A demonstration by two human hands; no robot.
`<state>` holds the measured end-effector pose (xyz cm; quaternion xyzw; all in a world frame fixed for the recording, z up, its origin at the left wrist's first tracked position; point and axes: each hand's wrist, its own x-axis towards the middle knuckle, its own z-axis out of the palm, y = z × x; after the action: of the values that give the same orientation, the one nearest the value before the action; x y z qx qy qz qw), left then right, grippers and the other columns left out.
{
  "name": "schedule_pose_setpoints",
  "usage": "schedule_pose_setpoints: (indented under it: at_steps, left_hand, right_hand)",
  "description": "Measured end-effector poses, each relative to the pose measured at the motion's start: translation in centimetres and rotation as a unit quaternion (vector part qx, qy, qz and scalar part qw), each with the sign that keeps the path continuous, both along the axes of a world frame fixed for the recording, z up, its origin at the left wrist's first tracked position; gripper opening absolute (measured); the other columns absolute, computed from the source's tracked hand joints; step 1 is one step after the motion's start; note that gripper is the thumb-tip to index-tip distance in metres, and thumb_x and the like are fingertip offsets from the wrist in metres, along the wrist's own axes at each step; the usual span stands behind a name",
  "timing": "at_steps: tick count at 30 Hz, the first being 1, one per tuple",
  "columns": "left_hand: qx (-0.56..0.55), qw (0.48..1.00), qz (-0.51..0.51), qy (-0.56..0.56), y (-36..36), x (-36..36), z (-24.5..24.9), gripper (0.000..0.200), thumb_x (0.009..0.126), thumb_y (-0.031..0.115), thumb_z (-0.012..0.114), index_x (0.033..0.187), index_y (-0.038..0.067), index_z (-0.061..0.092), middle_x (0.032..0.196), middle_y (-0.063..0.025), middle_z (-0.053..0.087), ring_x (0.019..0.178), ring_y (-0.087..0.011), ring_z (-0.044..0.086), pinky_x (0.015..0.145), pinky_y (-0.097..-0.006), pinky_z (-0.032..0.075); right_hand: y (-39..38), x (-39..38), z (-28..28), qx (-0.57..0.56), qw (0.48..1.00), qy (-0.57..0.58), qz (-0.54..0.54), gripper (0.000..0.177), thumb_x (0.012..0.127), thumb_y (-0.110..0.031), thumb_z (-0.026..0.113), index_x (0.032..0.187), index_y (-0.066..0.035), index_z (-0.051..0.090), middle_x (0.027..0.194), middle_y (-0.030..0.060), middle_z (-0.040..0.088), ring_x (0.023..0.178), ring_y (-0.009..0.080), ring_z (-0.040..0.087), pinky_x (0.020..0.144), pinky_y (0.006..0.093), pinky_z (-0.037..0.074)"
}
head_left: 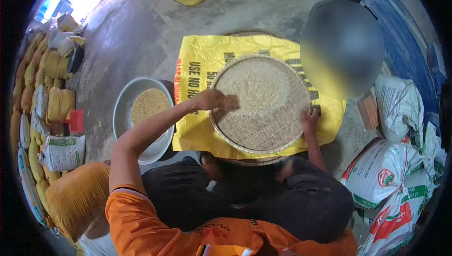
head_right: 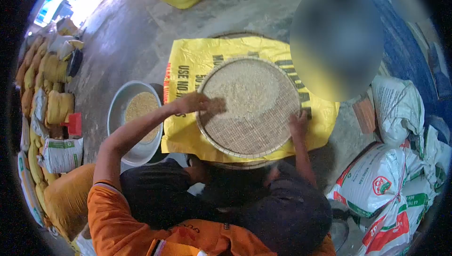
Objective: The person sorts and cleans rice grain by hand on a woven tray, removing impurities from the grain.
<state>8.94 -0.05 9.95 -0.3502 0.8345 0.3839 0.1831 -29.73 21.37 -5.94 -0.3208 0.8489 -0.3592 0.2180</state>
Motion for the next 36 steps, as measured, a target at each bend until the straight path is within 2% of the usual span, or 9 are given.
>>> schedule_pose_setpoints:
  at_steps: [1, 2, 4, 6, 7, 8, 9, 18, 36]
  left_hand:
    - [0.174, 0.969, 0.124, 0.122, 1.7, -2.2, 4.5, 0.032, 0.091, 0.02, 0.063, 0.112, -0.003, 0.061, 0.1, -0.011, 0.068, 0.098, -0.0173, 0.062, 0.087, -0.0302, 0.049]
    - [0.219, 0.948, 0.126, 0.191, 2.8, -4.3, 7.7, 0.025, 0.091, 0.011, 0.062, 0.112, -0.002, 0.061, 0.098, -0.0047, 0.066, 0.095, -0.0102, 0.06, 0.086, -0.0258, 0.048]
    - [0.28, 0.917, 0.068, 0.276, 5.7, -7.8, 17.8, 0.023, 0.092, 0.015, 0.063, 0.109, 0.0, 0.064, 0.094, -0.0015, 0.067, 0.09, -0.0081, 0.06, 0.082, -0.0244, 0.047]
    - [0.209, 0.93, -0.009, 0.301, 8.5, -7.9, 26.0, 0.02, 0.087, 0.014, 0.068, 0.103, 0.003, 0.07, 0.09, -0.0047, 0.068, 0.08, -0.0113, 0.061, 0.07, -0.0259, 0.047]
    - [0.257, 0.891, -0.008, 0.374, 9.9, -7.6, 29.5, 0.02, 0.088, 0.016, 0.066, 0.101, 0.001, 0.071, 0.085, -0.0059, 0.068, 0.075, -0.0137, 0.06, 0.066, -0.0271, 0.046]
    - [0.223, 0.82, 0.226, 0.477, 14.9, -7.8, 30.8, 0.02, 0.092, 0.024, 0.058, 0.096, 0.006, 0.067, 0.073, -0.0047, 0.062, 0.061, -0.0175, 0.055, 0.059, -0.0315, 0.045]
    - [0.172, 0.689, 0.45, 0.54, 19.1, -8.0, 31.2, 0.024, 0.096, 0.031, 0.05, 0.091, 0.011, 0.062, 0.061, -0.0036, 0.056, 0.047, -0.0213, 0.05, 0.051, -0.0358, 0.043]
    - [0.209, 0.667, 0.464, 0.543, 21.2, -6.6, 29.3, 0.024, 0.095, 0.03, 0.05, 0.091, 0.01, 0.063, 0.063, -0.004, 0.057, 0.049, -0.0211, 0.051, 0.053, -0.0354, 0.044]
    - [0.265, 0.661, 0.38, 0.59, 20.1, -8.1, 27.5, 0.023, 0.094, 0.026, 0.051, 0.091, 0.008, 0.063, 0.066, -0.0049, 0.059, 0.053, -0.0207, 0.054, 0.056, -0.0345, 0.046]
  right_hand:
    - [0.2, 0.0, 0.3, 0.01, 1.0, 0.0, -0.007, 0.049, 0.079, -0.029, 0.061, 0.116, 0.001, 0.049, 0.106, 0.025, 0.06, 0.099, 0.041, 0.059, 0.085, 0.0469, 0.045]
    - [0.0, 0.6, 1.3, 0.009, 1.0, 0.004, -0.006, 0.05, 0.078, -0.029, 0.062, 0.116, 0.0, 0.048, 0.106, 0.0254, 0.06, 0.099, 0.0436, 0.059, 0.084, 0.049, 0.045]
    - [-0.2, 1.3, 1.5, 0.017, 1.0, 0.012, -0.02, 0.051, 0.077, -0.03, 0.063, 0.115, 0.0, 0.046, 0.106, 0.0258, 0.061, 0.098, 0.0461, 0.059, 0.083, 0.0511, 0.046]
    - [0.3, 1.3, 0.7, 0.009, 0.997, 0.078, 0.009, 0.046, 0.077, -0.029, 0.063, 0.111, -0.002, 0.046, 0.103, 0.0253, 0.062, 0.096, 0.0474, 0.059, 0.08, 0.053, 0.047]
    - [0.4, 1.7, 1.4, 0.024, 0.996, 0.084, 0.004, 0.047, 0.078, -0.029, 0.063, 0.112, -0.003, 0.046, 0.103, 0.0255, 0.062, 0.095, 0.0474, 0.059, 0.08, 0.0532, 0.047]
    - [0.1, 2.1, 2.7, 0.036, 0.995, 0.092, 0.003, 0.047, 0.078, -0.028, 0.063, 0.113, -0.003, 0.045, 0.102, 0.0257, 0.062, 0.095, 0.0474, 0.059, 0.08, 0.0534, 0.047]
    - [0.0, 1.8, 1.7, 0.045, 0.994, 0.096, -0.004, 0.047, 0.078, -0.028, 0.063, 0.113, -0.003, 0.045, 0.102, 0.0257, 0.062, 0.095, 0.0474, 0.059, 0.08, 0.0534, 0.047]
    - [0.0, 2.0, 2.8, 0.061, 0.996, 0.065, 0.003, 0.049, 0.076, -0.03, 0.067, 0.111, -0.001, 0.049, 0.103, 0.0247, 0.061, 0.098, 0.0442, 0.059, 0.08, 0.0499, 0.047]
    - [0.1, 1.6, 2.2, 0.112, 0.989, 0.087, 0.035, 0.064, 0.078, -0.034, 0.065, 0.126, -0.002, 0.039, 0.114, 0.0258, 0.058, 0.104, 0.0447, 0.057, 0.086, 0.0527, 0.045]
